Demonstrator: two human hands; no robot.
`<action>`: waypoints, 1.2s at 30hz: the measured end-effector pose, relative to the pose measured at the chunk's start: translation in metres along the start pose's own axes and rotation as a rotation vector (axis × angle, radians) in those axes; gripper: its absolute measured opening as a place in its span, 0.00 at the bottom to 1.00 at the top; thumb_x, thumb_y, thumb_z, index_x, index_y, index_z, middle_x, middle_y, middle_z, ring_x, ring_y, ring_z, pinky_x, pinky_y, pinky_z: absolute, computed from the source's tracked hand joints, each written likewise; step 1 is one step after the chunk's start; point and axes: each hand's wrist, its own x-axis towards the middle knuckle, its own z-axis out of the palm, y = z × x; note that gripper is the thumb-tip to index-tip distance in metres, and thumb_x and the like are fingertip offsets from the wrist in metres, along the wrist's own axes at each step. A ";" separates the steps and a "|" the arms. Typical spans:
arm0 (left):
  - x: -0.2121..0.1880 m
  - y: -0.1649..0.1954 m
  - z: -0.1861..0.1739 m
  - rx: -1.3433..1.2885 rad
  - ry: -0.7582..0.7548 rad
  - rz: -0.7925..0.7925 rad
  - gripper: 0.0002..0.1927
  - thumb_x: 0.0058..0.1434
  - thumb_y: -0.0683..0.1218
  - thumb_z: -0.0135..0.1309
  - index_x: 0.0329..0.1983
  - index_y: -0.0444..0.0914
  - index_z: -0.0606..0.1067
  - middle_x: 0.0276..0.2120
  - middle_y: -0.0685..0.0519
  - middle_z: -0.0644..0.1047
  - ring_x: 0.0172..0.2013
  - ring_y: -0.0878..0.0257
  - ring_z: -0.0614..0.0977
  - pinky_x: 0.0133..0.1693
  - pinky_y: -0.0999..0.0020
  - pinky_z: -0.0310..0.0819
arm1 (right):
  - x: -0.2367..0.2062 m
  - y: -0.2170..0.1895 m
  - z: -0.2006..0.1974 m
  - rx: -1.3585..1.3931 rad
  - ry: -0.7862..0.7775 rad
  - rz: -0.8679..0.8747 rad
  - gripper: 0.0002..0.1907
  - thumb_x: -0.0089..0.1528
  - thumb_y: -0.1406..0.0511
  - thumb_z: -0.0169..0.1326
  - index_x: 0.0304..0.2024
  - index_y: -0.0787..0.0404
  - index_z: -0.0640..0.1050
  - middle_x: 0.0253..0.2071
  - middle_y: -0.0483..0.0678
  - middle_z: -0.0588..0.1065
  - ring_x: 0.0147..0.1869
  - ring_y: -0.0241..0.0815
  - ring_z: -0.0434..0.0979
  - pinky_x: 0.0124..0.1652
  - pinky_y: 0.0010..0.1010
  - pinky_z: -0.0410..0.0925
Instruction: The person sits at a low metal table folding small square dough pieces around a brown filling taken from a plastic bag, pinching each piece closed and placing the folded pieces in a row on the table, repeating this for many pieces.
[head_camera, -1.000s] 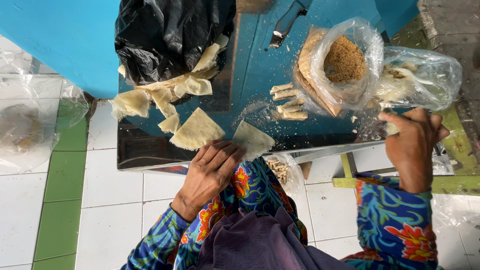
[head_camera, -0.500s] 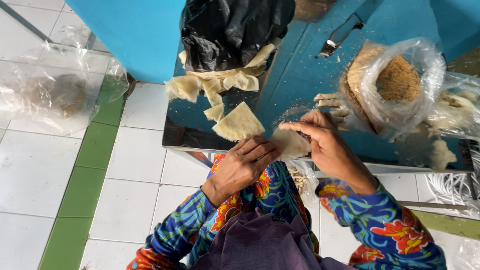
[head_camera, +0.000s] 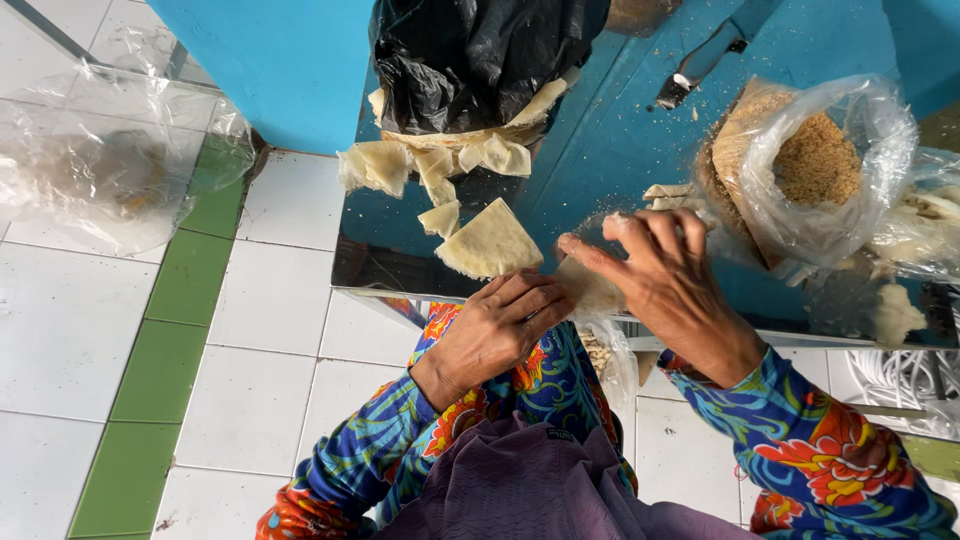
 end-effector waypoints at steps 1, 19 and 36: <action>0.000 0.000 0.000 0.006 -0.004 -0.002 0.23 0.57 0.42 0.56 0.58 0.37 0.77 0.57 0.52 0.76 0.61 0.53 0.75 0.64 0.58 0.71 | 0.001 -0.002 0.000 -0.012 0.001 -0.005 0.32 0.61 0.74 0.54 0.66 0.43 0.77 0.49 0.42 0.69 0.56 0.42 0.65 0.59 0.44 0.56; -0.002 0.001 0.004 -0.005 0.002 -0.031 0.23 0.58 0.42 0.56 0.58 0.38 0.77 0.56 0.52 0.76 0.60 0.54 0.75 0.62 0.58 0.71 | -0.010 -0.018 0.003 0.474 -0.054 0.239 0.36 0.53 0.82 0.48 0.60 0.52 0.81 0.42 0.45 0.69 0.49 0.44 0.65 0.50 0.42 0.57; -0.001 0.000 0.004 -0.005 0.024 -0.022 0.24 0.53 0.40 0.57 0.56 0.38 0.78 0.54 0.52 0.77 0.59 0.55 0.77 0.62 0.58 0.71 | -0.009 -0.010 -0.015 -0.277 -0.141 -0.010 0.19 0.63 0.65 0.52 0.58 0.55 0.78 0.52 0.43 0.69 0.61 0.43 0.66 0.59 0.42 0.56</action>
